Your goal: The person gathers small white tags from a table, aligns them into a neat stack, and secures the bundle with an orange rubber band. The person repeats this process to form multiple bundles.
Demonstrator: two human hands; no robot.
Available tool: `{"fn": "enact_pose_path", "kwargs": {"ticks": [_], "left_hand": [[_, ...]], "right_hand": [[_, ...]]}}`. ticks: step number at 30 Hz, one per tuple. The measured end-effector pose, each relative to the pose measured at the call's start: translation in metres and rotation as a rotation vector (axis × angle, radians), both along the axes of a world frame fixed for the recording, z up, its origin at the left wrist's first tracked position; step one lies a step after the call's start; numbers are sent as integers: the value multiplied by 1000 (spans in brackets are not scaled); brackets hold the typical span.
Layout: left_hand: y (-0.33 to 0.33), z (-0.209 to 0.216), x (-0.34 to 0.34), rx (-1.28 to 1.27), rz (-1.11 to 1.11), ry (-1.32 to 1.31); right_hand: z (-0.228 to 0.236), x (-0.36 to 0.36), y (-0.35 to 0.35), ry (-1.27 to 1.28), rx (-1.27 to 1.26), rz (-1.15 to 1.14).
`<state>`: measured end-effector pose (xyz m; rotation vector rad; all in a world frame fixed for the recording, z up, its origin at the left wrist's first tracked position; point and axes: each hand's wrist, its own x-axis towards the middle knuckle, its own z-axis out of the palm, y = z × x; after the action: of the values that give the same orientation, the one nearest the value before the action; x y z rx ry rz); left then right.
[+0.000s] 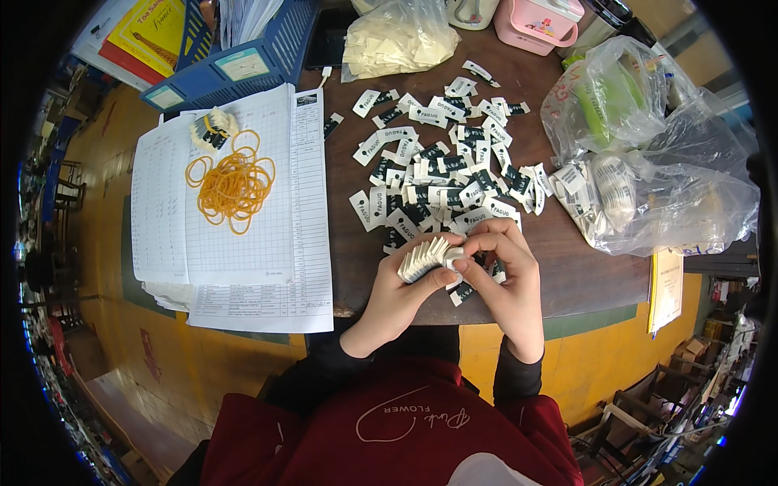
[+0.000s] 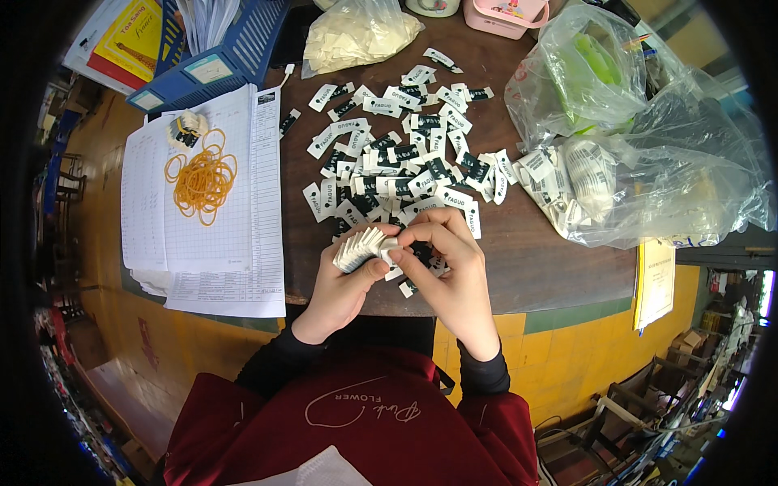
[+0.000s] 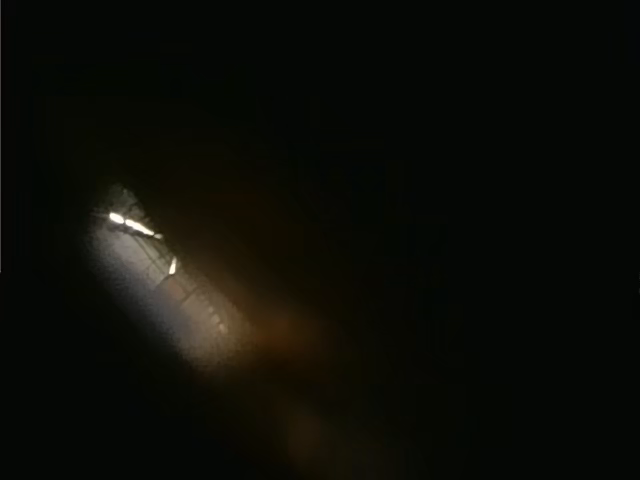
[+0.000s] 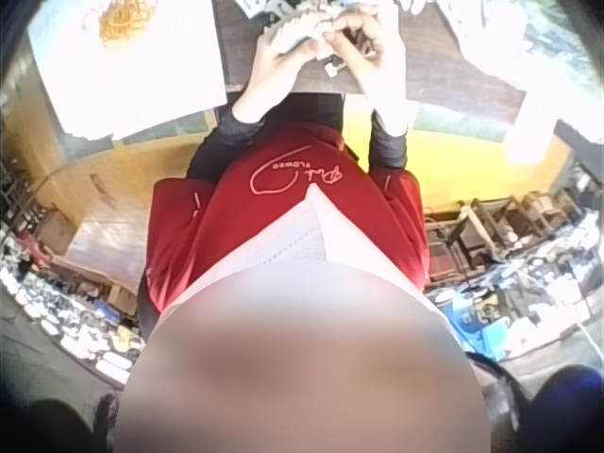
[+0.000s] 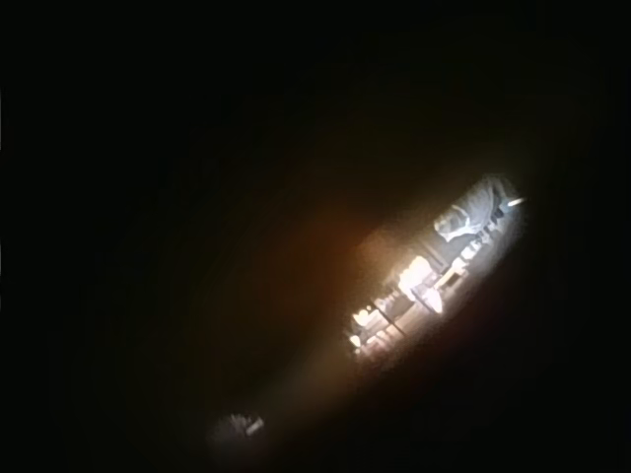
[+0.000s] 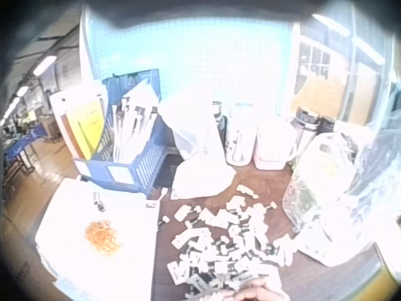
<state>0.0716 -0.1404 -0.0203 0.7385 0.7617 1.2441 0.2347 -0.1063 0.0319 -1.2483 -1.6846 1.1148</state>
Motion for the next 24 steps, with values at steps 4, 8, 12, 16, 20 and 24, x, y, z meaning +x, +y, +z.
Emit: {"fn": "enact_pose_path", "kwargs": {"ticks": [4, 8, 12, 16, 20, 24], "left_hand": [[1, -3, -7, -150, -186, -498], [1, -2, -9, -210, -253, -364], [1, 0, -6, -208, -249, -301], [1, 0, -5, -194, -264, -195], [2, -1, -7, -217, -293, -232], [1, 0, -9, -257, -305, -379]], "right_hand": [[-4, 8, 3, 332, -151, 156], [-7, 7, 2, 227, -115, 105], [-4, 5, 1, 57, 29, 36], [2, 1, 0, -56, 89, 7], [14, 7, 2, -133, 358, 168], [18, 11, 1, -387, 453, 464]]}}
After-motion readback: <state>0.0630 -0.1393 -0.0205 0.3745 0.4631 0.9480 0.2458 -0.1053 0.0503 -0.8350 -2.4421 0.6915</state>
